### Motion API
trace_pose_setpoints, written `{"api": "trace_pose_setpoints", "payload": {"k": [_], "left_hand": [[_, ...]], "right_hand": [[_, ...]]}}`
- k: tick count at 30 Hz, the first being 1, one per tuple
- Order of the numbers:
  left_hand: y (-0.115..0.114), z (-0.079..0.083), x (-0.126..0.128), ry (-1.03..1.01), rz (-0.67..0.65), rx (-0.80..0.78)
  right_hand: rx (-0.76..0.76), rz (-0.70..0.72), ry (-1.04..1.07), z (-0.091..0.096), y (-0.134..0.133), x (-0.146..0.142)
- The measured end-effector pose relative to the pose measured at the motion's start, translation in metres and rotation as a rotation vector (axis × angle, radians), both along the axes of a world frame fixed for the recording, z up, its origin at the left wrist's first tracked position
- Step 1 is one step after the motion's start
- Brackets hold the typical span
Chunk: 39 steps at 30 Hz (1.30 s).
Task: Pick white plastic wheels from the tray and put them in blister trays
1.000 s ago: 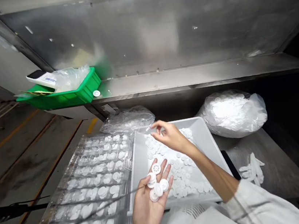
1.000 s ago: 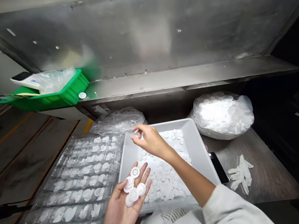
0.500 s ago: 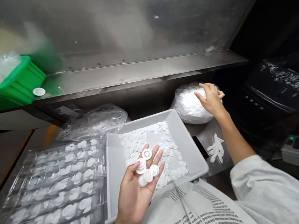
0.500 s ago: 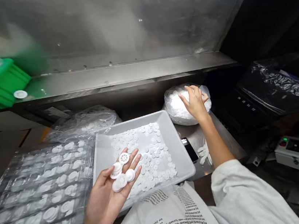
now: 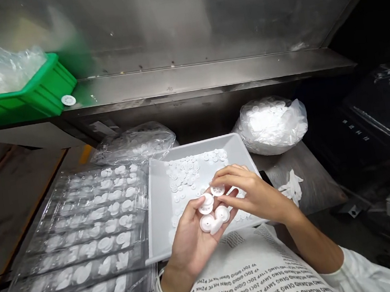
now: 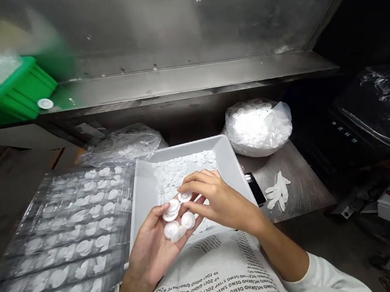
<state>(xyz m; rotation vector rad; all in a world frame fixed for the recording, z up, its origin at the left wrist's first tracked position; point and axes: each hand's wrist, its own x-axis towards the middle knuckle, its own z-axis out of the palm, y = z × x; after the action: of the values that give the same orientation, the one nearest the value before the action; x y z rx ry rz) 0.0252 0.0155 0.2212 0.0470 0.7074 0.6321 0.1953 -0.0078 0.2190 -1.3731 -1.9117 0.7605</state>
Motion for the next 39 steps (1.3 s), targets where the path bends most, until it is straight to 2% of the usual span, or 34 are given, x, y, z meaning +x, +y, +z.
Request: {"api": "trace_pose_setpoints", "payload": {"k": [4,8,12,16,19,22,26,29,33,39], "left_hand": [[-0.002,-0.003,0.003,-0.051,-0.054,0.025],[-0.003,-0.004,0.008,-0.065,-0.050,0.038],[-0.006,-0.005,0.007,-0.082,-0.043,0.045],[-0.008,-0.005,0.004,-0.090,-0.030,0.088],[-0.009,-0.005,0.003,-0.073,-0.003,0.075],[-0.011,-0.005,0.003,-0.047,0.026,0.058],[-0.013,-0.003,0.004,-0.018,0.032,0.087],[-0.015,-0.003,0.005,0.013,0.055,0.095],[-0.018,-0.005,0.004,0.047,0.049,0.079],[-0.021,-0.004,0.002,0.019,0.080,0.089]], "right_hand": [[0.040,0.009,-0.092,0.001,-0.006,0.004],[0.083,0.114,-0.155,0.002,-0.004,0.002],[0.077,0.171,-0.113,0.001,-0.001,-0.001],[0.073,0.072,0.109,-0.004,-0.005,-0.005],[0.093,-0.066,0.352,-0.013,-0.010,-0.006],[0.045,-0.221,0.509,-0.025,-0.016,-0.006],[-0.033,-0.363,0.466,-0.035,-0.023,-0.014],[-0.042,-0.428,0.385,-0.037,-0.026,-0.021],[-0.041,-0.517,0.380,-0.036,-0.027,-0.026],[-0.050,-0.435,0.420,-0.037,-0.031,-0.030]]}}
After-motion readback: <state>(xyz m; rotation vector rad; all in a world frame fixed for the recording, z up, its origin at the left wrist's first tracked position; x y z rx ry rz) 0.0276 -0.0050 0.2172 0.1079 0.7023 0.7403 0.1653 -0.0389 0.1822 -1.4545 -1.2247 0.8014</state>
